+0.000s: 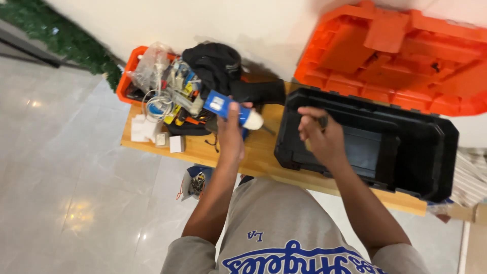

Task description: The person is organizing a variety of tools and electrical components by sorting them from an orange bin, cleaning them with a brush, and placing them into a black toolbox.

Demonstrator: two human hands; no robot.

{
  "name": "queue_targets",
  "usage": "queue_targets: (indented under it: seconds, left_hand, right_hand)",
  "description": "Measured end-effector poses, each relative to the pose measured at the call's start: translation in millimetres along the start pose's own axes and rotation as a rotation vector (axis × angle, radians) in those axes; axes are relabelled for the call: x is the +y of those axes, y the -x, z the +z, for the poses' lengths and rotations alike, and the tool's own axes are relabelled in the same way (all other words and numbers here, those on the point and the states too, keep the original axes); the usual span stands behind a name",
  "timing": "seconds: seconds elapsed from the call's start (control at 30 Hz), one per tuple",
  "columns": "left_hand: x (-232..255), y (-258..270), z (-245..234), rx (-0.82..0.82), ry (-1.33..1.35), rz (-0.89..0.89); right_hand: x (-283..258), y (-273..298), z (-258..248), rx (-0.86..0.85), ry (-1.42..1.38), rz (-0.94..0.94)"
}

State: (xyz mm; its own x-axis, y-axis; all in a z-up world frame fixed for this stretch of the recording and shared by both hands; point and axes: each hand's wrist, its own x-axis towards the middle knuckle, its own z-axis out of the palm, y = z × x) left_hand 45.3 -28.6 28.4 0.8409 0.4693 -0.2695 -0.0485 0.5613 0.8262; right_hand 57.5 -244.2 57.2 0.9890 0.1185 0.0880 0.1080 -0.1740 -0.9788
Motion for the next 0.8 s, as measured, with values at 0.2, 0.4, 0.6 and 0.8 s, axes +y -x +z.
queue_targets:
  seconds: [0.2, 0.4, 0.6, 0.8]
  left_hand:
    - [-52, 23, 45, -0.328, -0.211, -0.042]
    - [-97, 51, 97, -0.462, -0.228, -0.365]
    - [-107, 57, 87, -0.617, -0.475, -0.434]
    - [-54, 25, 20, -0.165, -0.783, -0.064]
  right_hand:
    - [-11, -10, -55, -0.036, 0.152, 0.012]
    - [17, 0, -99, -0.219, 0.553, -0.116]
    - [33, -16, -120, -0.445, 0.638, 0.502]
    - [183, -39, -128, -0.694, 1.150, 0.081]
